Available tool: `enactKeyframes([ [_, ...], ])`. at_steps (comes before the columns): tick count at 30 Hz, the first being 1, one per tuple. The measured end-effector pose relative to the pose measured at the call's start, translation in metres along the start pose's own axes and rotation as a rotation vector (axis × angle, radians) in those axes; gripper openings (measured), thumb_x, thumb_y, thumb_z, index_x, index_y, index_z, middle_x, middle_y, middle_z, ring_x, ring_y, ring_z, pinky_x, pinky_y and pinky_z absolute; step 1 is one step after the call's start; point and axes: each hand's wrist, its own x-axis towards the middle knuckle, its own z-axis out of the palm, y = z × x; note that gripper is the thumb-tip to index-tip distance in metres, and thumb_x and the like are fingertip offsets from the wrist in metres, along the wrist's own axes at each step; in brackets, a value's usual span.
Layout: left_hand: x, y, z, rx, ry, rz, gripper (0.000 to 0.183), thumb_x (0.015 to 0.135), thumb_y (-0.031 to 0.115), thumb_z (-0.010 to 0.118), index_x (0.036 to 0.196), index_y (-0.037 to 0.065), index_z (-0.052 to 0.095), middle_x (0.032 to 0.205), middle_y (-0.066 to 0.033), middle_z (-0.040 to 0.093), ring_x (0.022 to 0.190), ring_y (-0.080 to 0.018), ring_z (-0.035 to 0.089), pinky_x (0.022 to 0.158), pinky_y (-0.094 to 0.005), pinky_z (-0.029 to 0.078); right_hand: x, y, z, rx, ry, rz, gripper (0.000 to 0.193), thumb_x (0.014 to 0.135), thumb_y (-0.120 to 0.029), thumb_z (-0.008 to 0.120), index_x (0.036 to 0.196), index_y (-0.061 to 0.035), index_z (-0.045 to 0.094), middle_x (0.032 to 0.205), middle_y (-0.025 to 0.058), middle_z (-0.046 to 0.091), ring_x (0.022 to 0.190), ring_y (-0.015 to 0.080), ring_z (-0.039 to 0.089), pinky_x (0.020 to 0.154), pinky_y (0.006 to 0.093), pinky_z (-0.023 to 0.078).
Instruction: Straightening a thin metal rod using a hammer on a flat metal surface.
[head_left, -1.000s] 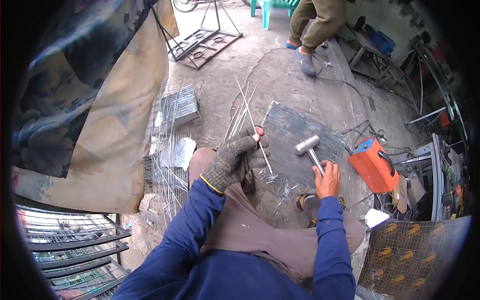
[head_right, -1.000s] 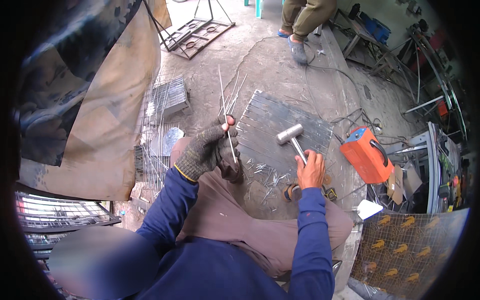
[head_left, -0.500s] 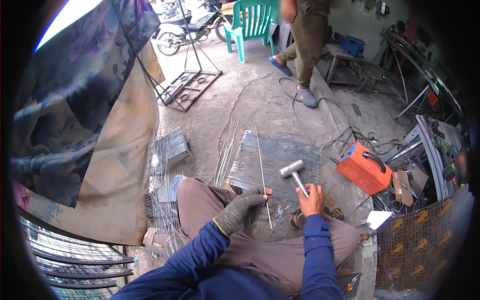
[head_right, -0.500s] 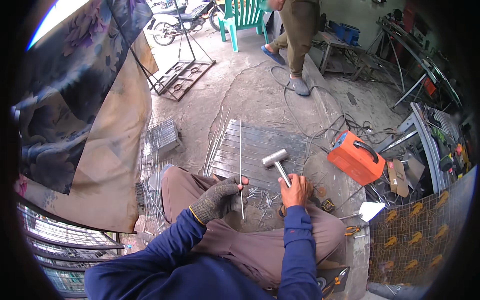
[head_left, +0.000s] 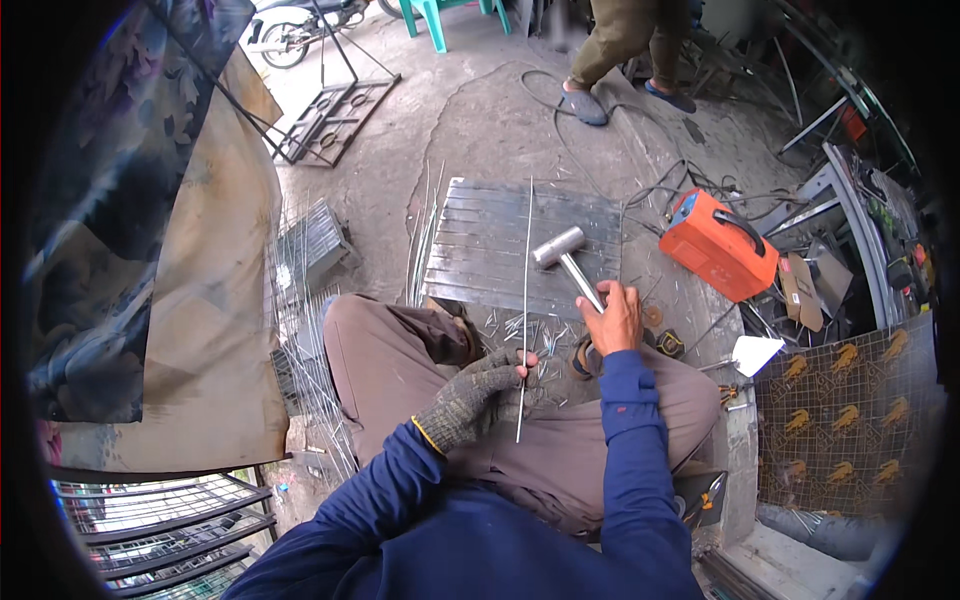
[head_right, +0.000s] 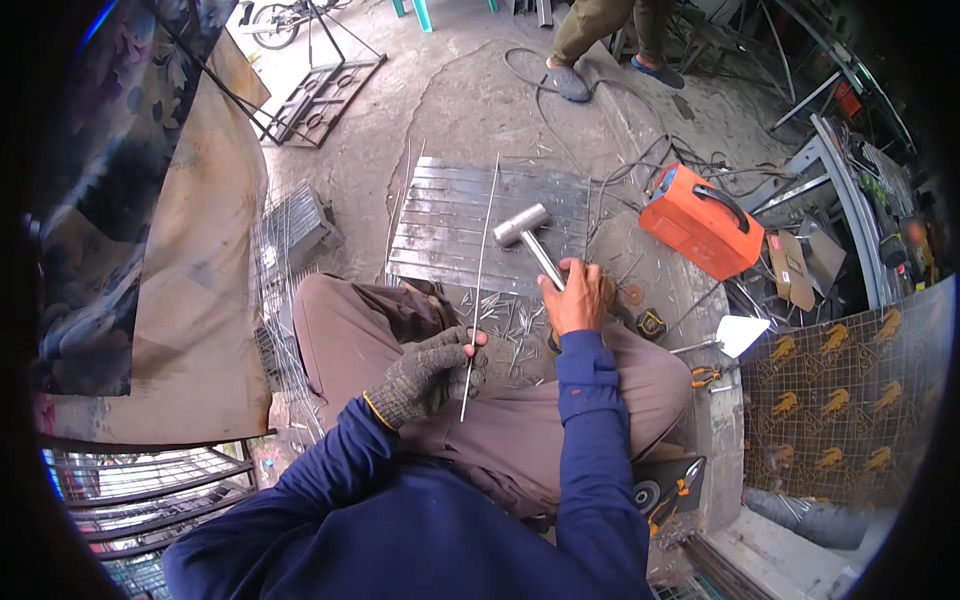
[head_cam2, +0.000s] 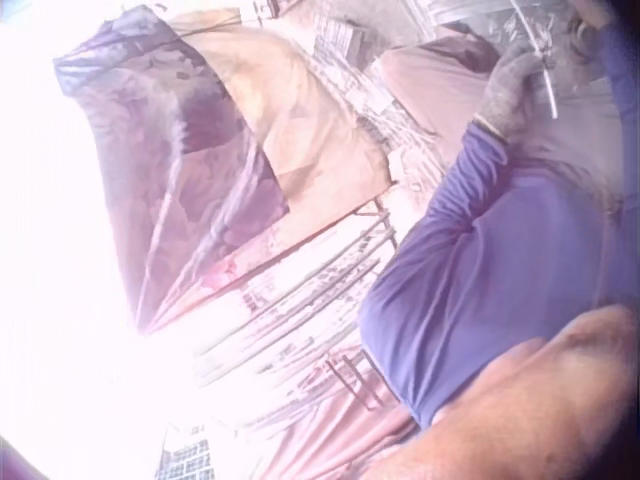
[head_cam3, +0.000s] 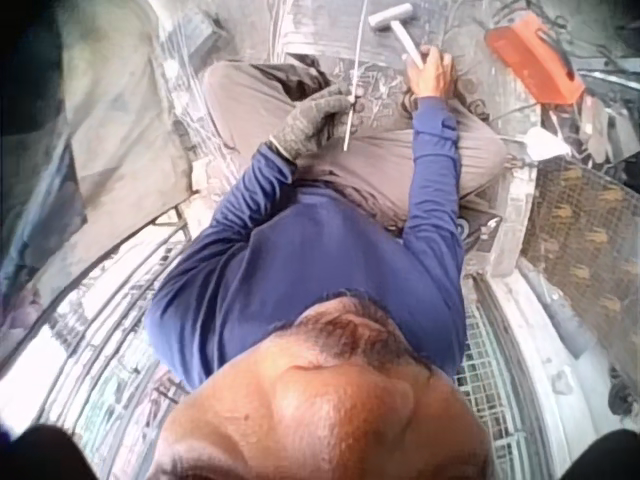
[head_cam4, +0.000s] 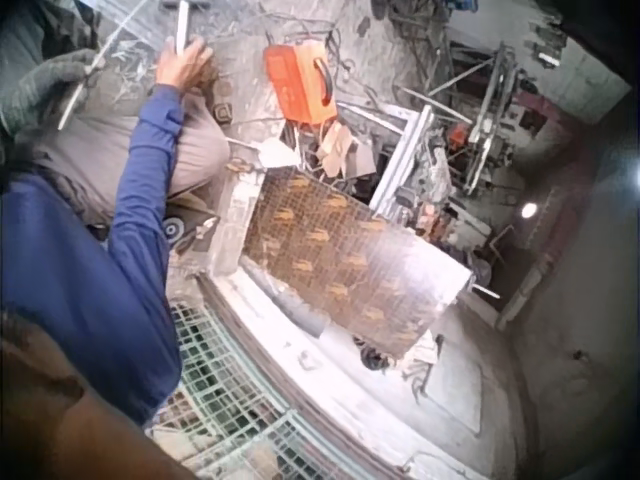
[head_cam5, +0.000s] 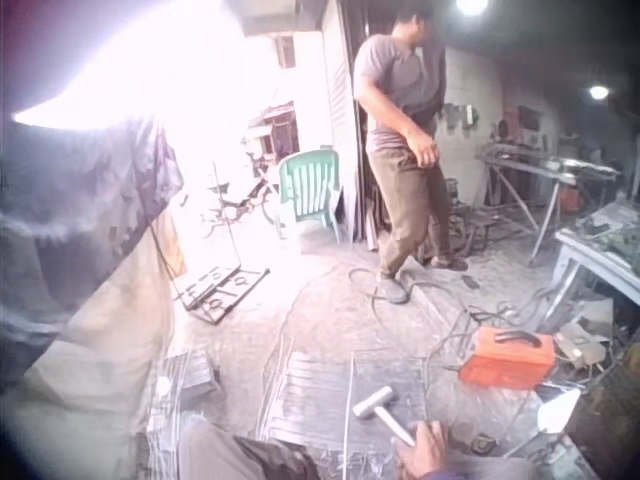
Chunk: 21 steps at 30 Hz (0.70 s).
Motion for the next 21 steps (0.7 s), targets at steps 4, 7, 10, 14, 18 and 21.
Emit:
enactKeyframes([
  [4,0.000,0.000,0.009,-0.053,0.022,-0.066,0.028,0.098,0.012,0.065,0.125,0.006,0.062,0.092,0.0006,0.066,0.077,-0.0130,0.069,0.067,-0.0271,0.058,0.002,-0.001,-0.001,0.022,-0.042,0.079,0.043,0.079,-0.034,0.082,0.108,-0.0094,0.062,0.104,0.0143,0.058,0.097,0.0329,0.058,0.086,0.0437,0.048],
  [7,0.000,-0.001,0.020,-0.152,-0.017,-0.046,0.024,0.098,0.012,0.065,0.121,0.007,0.062,0.090,0.0020,0.066,0.072,-0.0127,0.068,0.064,-0.0266,0.058,0.002,0.002,0.000,0.017,-0.038,0.093,0.048,0.078,-0.041,0.081,0.109,-0.0080,0.066,0.099,0.0126,0.059,0.095,0.0300,0.059,0.086,0.0418,0.049],
  [10,-0.002,0.011,0.048,-0.167,-0.002,-0.019,0.020,0.099,0.013,0.063,0.118,0.007,0.061,0.094,0.0009,0.069,0.072,-0.0138,0.071,0.067,-0.0258,0.061,0.002,0.007,0.002,-0.041,-0.015,0.067,0.046,0.079,-0.040,0.081,0.108,-0.0077,0.066,0.096,0.0112,0.060,0.095,0.0295,0.059,0.087,0.0416,0.049],
  [14,0.004,0.022,0.066,-0.411,-0.134,-0.041,0.023,0.101,0.014,0.062,0.122,0.004,0.061,0.109,-0.0040,0.072,0.097,-0.0186,0.073,0.079,-0.0318,0.064,0.000,0.004,0.001,0.003,-0.026,0.077,0.045,0.080,-0.041,0.080,0.107,-0.0075,0.066,0.097,0.0113,0.060,0.095,0.0297,0.059,0.087,0.0418,0.048],
  [18,0.010,0.035,0.077,-0.564,-0.326,0.004,0.027,0.102,0.016,0.061,0.125,0.004,0.061,0.113,-0.0051,0.072,0.102,-0.0189,0.072,0.083,-0.0335,0.063,0.001,0.004,0.000,0.033,-0.048,0.048,0.043,0.081,-0.038,0.079,0.108,-0.0082,0.063,0.098,0.0134,0.058,0.096,0.0321,0.057,0.088,0.0425,0.046],
  [21,0.010,0.045,0.103,-0.566,-0.340,0.065,0.028,0.102,0.017,0.061,0.126,0.002,0.061,0.114,-0.0058,0.071,0.099,-0.0181,0.073,0.079,-0.0323,0.064,-0.002,0.008,0.000,0.045,-0.014,-0.002,0.043,0.081,-0.038,0.079,0.108,-0.0082,0.063,0.098,0.0132,0.058,0.096,0.0321,0.058,0.088,0.0429,0.046],
])
